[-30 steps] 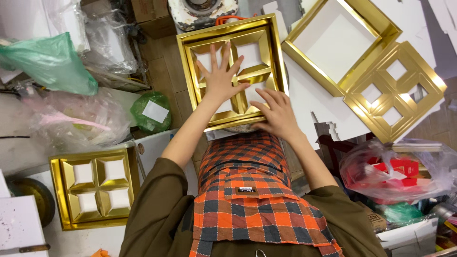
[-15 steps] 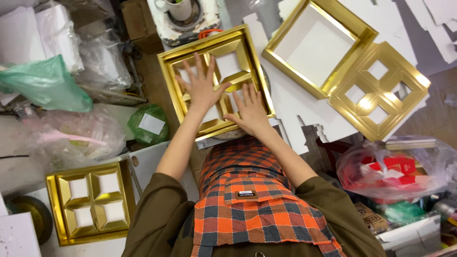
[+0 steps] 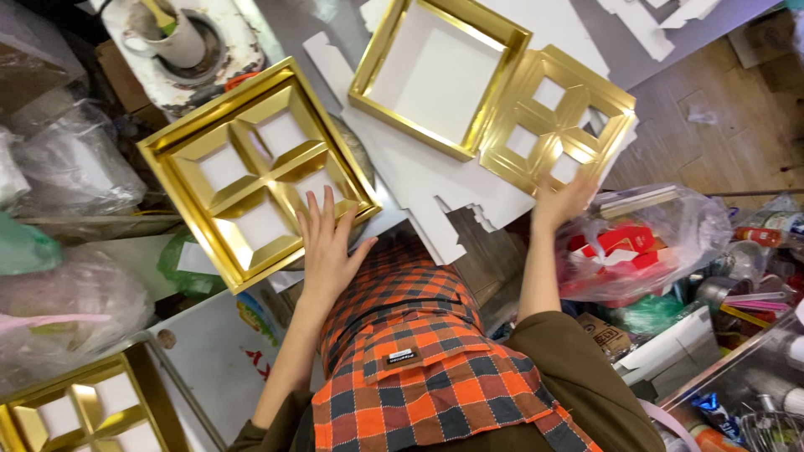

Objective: The person assembles gold-colored decorative frames by hand. They pick up frame pieces, align them, and press them together to form a complete frame with four compartments. The person repeats this process with multiple frames on a cluttered workbench.

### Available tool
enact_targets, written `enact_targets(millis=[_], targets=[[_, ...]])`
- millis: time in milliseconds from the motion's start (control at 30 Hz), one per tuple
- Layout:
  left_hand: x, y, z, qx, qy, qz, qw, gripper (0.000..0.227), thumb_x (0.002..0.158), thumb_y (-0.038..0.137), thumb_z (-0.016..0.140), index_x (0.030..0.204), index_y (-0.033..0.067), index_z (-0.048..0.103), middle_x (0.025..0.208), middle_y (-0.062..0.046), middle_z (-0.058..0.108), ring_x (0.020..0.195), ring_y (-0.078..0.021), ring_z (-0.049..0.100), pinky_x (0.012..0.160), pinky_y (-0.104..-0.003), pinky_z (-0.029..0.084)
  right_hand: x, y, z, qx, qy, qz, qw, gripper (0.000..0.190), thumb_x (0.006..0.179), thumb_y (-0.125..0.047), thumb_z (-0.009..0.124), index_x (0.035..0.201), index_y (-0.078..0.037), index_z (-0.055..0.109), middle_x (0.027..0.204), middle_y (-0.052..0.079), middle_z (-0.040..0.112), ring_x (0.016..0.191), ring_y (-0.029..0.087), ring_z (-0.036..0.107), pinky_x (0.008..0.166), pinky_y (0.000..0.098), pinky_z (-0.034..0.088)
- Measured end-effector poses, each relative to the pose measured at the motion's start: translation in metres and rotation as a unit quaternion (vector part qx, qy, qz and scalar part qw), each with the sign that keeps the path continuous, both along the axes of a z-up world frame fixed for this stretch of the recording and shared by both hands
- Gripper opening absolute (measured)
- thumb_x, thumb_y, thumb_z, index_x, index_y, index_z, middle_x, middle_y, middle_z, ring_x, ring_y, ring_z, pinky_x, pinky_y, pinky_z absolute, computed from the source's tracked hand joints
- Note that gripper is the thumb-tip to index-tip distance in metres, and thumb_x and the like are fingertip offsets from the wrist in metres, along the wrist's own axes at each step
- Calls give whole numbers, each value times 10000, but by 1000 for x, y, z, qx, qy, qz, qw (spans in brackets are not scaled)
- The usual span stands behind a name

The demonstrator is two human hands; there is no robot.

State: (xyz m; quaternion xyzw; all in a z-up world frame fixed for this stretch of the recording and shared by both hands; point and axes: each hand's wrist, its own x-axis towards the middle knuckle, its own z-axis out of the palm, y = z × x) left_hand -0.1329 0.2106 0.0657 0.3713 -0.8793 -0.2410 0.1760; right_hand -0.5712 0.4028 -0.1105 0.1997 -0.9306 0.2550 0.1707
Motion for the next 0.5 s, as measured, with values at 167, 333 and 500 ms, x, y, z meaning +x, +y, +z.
enact_targets(millis=[167, 333, 500], targets=[[-26, 21, 3, -24, 21, 16, 999, 544, 910, 377, 774, 1352, 86, 650, 1693, -208, 210, 1569, -476, 94, 1230, -700, 101, -76, 37, -1, -99, -146, -60, 982, 1090, 684, -379, 1048, 1366, 174, 402, 1341, 399, 491, 1296, 488, 488, 1077, 496, 387], [-36, 31, 4, -47, 46, 56, 996, 460, 938, 318, 774, 1315, 78, 667, 1701, -209, 224, 1585, -478, 115, 1252, -688, 122, -106, 72, 5, -107, -286, -58, 951, 473, 768, -294, 934, 1061, 32, 756, 967, 156, 780, 834, 214, 727, 785, 341, 555], [-50, 40, 0, -44, 45, 61, 996, 462, 934, 308, 761, 1317, 67, 666, 1691, -215, 240, 1573, -468, 142, 1250, -665, 148, -108, 75, 4, -131, -250, -28, 959, 369, 804, -201, 922, 1020, 25, 726, 910, 131, 776, 799, 203, 728, 741, 337, 559]])
